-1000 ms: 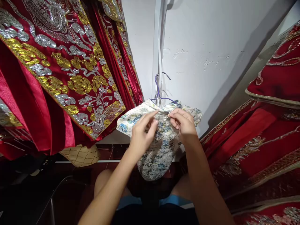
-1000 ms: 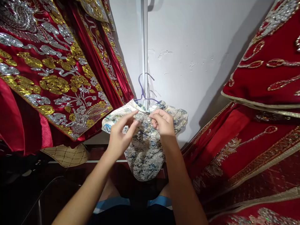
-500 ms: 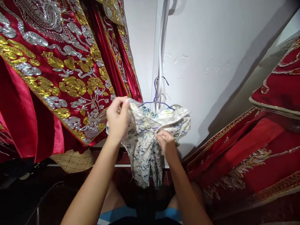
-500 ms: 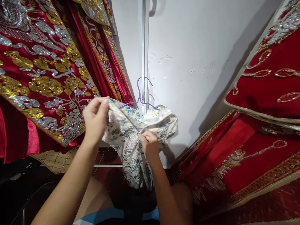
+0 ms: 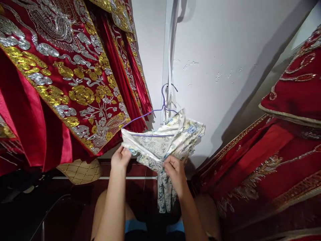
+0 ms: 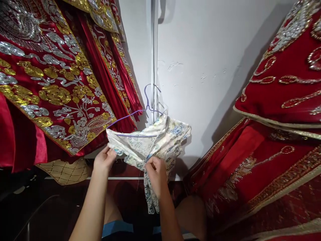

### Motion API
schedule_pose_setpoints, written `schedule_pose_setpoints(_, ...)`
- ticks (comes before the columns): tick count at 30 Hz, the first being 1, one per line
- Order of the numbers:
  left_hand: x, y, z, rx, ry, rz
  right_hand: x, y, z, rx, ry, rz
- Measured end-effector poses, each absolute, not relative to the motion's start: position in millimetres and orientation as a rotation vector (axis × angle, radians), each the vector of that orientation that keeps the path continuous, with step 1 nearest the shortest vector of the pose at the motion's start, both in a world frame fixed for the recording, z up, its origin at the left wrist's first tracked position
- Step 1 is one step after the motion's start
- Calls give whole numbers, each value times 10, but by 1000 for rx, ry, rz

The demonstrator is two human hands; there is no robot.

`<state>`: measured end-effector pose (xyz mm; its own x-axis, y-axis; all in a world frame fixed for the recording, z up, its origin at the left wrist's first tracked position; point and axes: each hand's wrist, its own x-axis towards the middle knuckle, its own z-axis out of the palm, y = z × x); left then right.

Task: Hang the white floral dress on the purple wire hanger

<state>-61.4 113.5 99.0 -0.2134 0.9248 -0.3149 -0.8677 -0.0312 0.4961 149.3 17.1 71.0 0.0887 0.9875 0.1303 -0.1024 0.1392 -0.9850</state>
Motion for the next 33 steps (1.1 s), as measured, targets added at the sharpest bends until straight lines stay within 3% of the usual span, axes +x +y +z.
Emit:
schedule_pose_setpoints(8,-217,634,285,74,849,1689,1646,-30,263,-1063,-883,1159)
schedule_pose_setpoints(16,203,68,683,1091,675,1375,2152,-37,170,-1255,-927,1065)
schedule_pose_setpoints(24,441,-134,797,1685,738,1055,1801,-312,156,-896,-834,1552)
schedule_pose_setpoints(31,-21,110,450,1854,591,622,2159,-233,772,-784,-1507,1787)
schedule_pose_setpoints(33,-213,167,381,1905,596,430,2273,-124,996,-947,-1747,1627)
